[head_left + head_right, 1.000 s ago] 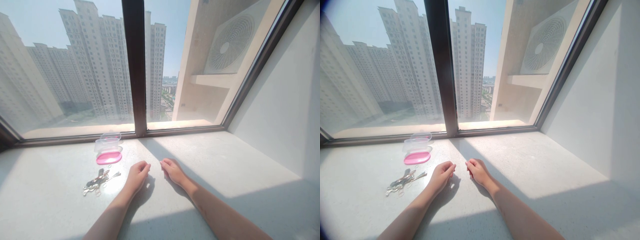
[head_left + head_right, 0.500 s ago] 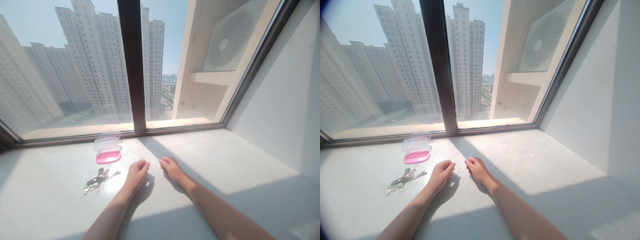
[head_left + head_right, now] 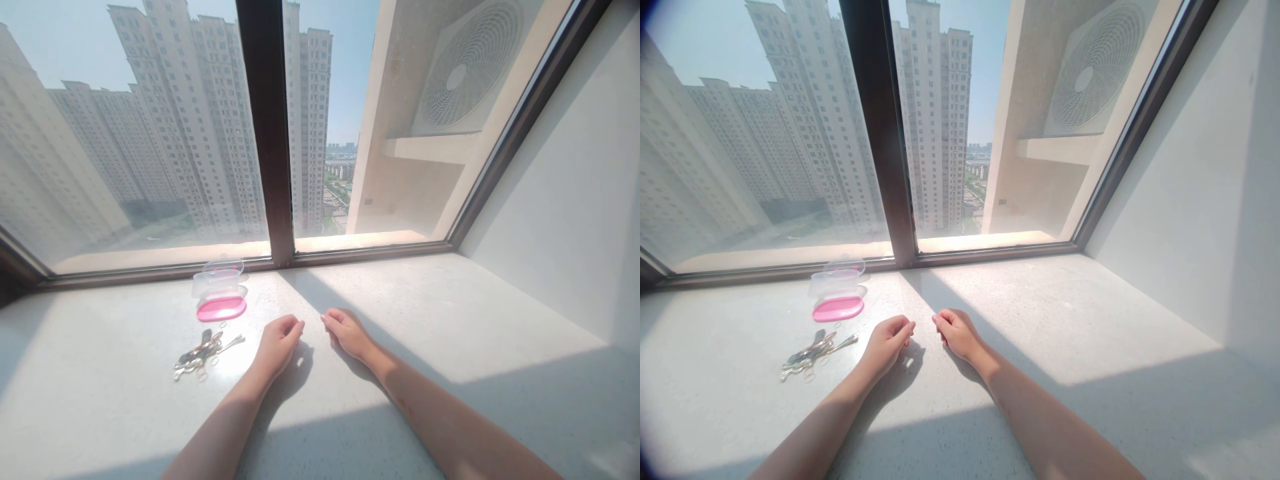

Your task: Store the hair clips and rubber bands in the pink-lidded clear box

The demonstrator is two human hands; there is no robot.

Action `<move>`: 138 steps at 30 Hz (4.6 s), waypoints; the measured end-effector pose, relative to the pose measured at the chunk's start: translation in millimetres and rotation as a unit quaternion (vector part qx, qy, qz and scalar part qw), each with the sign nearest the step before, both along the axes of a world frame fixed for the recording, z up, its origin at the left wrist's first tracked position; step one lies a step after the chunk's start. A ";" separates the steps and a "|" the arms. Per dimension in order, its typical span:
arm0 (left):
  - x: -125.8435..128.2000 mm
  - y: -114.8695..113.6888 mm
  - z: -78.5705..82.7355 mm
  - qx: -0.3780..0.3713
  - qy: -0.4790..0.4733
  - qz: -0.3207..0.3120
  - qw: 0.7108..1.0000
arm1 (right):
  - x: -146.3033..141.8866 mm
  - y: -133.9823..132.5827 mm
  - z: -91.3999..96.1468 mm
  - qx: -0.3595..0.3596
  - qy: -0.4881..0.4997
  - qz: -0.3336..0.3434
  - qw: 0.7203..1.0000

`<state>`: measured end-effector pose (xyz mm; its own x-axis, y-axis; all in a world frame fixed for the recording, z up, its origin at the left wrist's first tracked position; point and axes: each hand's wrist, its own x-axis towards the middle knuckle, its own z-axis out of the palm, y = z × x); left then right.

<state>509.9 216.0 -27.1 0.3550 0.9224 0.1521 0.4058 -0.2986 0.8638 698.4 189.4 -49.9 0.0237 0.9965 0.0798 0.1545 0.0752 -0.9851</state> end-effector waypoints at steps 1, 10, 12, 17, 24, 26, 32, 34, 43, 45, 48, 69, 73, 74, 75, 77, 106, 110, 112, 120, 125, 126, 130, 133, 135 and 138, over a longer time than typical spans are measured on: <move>0.1 0.0 -0.7 0.001 0.002 -0.001 1.000 | -0.1 -0.4 0.8 0.002 -0.002 0.000 1.000; 0.0 0.1 -3.5 0.012 0.015 -0.004 1.000 | 0.5 -2.2 3.1 0.010 -0.022 -0.001 1.000; 0.1 0.1 -3.1 0.014 0.017 -0.004 1.000 | 0.9 -2.2 3.0 0.010 -0.029 -0.001 1.000; 0.4 -0.5 -2.2 0.017 0.023 -0.005 1.000 | 0.5 -2.7 5.1 0.016 -0.045 -0.005 0.999; 0.8 -1.3 -1.1 0.030 0.031 -0.006 0.999 | 0.8 -3.0 5.5 0.021 -0.056 -0.004 0.998; 0.9 -1.2 -1.1 0.032 0.033 -0.006 0.999 | 1.0 -3.1 5.5 0.021 -0.060 -0.003 0.998; 1.6 -1.0 -1.5 0.036 0.039 -0.009 0.999 | 1.2 -3.7 5.9 0.024 -0.073 -0.002 0.997; 1.7 -1.1 -1.3 0.039 0.041 -0.010 0.998 | 1.2 -3.9 6.2 0.026 -0.078 -0.003 0.997; 1.2 -1.4 -1.9 0.047 0.046 -0.012 0.998 | 1.1 -3.3 7.8 0.030 -0.080 0.000 0.996; 1.3 -1.4 -2.0 0.047 0.047 -0.012 0.998 | 1.2 -3.4 7.9 0.031 -0.079 -0.001 0.996; 1.7 -1.4 -1.6 0.047 0.048 -0.012 0.998 | 1.3 -3.9 8.4 0.032 -0.080 -0.001 0.996; 2.1 -2.5 0.7 0.046 0.051 -0.012 0.998 | 0.2 -5.2 10.9 0.029 -0.081 0.003 0.996; 2.3 -2.9 1.2 0.045 0.051 -0.013 0.998 | 0.1 -5.4 11.6 0.032 -0.083 0.001 0.996; 2.3 -2.9 1.3 0.046 0.051 -0.014 0.998 | 0.1 -5.5 11.8 0.032 -0.083 0.000 0.996; 2.3 -2.8 1.4 0.046 0.050 -0.014 0.998 | 0.1 -5.6 12.0 0.033 -0.084 0.000 0.996; 2.1 -2.6 1.4 0.046 0.049 -0.015 0.998 | 0.2 -5.8 12.2 0.034 -0.084 0.000 0.996; 2.0 -1.2 -1.3 0.035 0.045 -0.016 0.998 | 0.3 -4.7 8.7 0.031 -0.078 0.000 0.996; 1.5 -1.0 -1.5 0.035 0.048 -0.015 0.998 | 0.1 -3.9 8.9 0.033 -0.085 0.003 0.996; 1.5 -1.1 -1.1 0.033 0.048 -0.015 0.998 | -0.1 -3.7 8.9 0.038 -0.089 0.002 0.995; 1.9 -1.3 -0.3 0.029 0.045 -0.018 0.998 | 0.1 -4.0 8.0 0.040 -0.084 -0.003 0.996; 1.6 -1.0 -1.1 0.032 0.045 -0.020 0.998 | 0.8 -3.9 8.3 0.038 -0.089 -0.001 0.995; 1.6 -1.1 -1.1 0.033 0.045 -0.020 0.998 | 0.9 -3.8 8.3 0.037 -0.092 -0.001 0.995; 1.7 -1.7 -0.6 0.034 0.045 -0.019 0.998 | 1.1 -3.3 7.5 0.038 -0.095 -0.001 0.995; 1.8 -2.2 0.0 0.034 0.045 -0.018 0.998 | 1.3 -3.2 6.7 0.040 -0.092 0.001 0.995; 1.8 -2.3 0.2 0.035 0.045 -0.018 0.998 | 1.3 -3.3 6.5 0.040 -0.092 0.002 0.995; 1.9 -2.1 -0.1 0.035 0.045 -0.017 0.998 | 1.4 -3.4 6.3 0.041 -0.095 0.002 0.995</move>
<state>511.7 213.9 -27.2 0.4013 0.8976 0.1821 0.4693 -0.3723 0.8007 699.8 186.0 -43.6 -0.0035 0.9865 0.1637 0.3361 0.1553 -0.9289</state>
